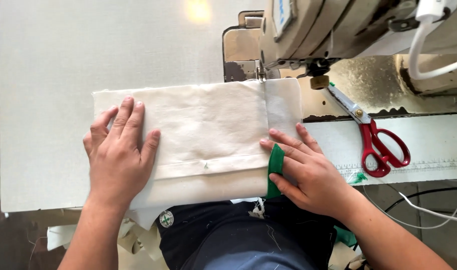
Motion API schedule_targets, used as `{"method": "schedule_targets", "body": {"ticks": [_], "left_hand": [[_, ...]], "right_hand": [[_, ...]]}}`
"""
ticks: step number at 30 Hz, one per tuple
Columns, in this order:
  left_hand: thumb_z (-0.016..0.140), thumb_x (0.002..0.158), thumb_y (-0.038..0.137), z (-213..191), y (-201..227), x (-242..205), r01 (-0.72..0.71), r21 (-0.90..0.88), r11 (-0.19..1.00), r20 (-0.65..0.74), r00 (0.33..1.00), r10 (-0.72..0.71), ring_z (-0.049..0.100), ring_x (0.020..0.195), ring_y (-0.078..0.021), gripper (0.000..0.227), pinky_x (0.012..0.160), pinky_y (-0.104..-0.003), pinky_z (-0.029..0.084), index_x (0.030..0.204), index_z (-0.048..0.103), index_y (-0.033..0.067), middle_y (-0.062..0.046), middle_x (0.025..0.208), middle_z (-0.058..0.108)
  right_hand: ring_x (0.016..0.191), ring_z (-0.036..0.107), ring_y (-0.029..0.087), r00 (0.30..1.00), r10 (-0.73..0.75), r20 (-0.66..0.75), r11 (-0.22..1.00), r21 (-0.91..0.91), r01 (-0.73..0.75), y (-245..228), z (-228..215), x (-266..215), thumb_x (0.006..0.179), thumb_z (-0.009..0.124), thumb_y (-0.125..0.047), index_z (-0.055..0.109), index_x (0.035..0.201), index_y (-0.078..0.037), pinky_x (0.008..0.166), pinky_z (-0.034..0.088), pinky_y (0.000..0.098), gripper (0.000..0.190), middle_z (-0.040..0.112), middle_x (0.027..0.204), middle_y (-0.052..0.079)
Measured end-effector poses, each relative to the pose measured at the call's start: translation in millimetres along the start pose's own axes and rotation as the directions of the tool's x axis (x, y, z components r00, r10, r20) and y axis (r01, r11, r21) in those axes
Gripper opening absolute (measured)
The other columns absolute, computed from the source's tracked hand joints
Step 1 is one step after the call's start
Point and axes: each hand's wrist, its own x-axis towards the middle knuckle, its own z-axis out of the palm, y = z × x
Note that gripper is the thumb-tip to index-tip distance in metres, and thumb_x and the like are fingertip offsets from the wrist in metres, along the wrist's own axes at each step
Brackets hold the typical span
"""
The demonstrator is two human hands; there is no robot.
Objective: Measuring, marking, cutting, and aligning fabric straps onto a bag component at a sewing workstation.
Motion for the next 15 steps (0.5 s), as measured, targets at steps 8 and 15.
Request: {"method": "schedule_targets", "body": {"ticks": [8,15], "left_hand": [[0.057,0.110,0.044,4,-2,15,-0.010,0.008,1.000,0.017,1.000,0.010,0.045,0.143,-0.0292,0.058,0.103,-0.051,0.037,0.156,0.064,0.0098,-0.009,0.163,0.059],[0.071,0.107,0.030,-40,64,16,-0.093,-0.249,0.964,-0.033,0.996,0.087,0.051,0.139,-0.0360,0.047,0.117,-0.052,0.032,0.145,0.062,0.0033,-0.019,0.154,0.058]], "right_hand": [[0.153,0.045,0.033,1.000,0.014,-0.006,1.000,0.008,-0.014,7,-4,7,0.104,0.060,-0.022,0.057,0.147,-0.004,0.132,0.014,0.0584,0.047,0.065,0.150,0.006],[0.135,0.059,0.031,0.994,0.085,-0.074,0.986,0.149,-0.073,-12,-12,-4,0.101,0.067,-0.021,0.064,0.133,-0.004,0.127,0.023,0.0674,0.037,0.067,0.130,0.010]]}}
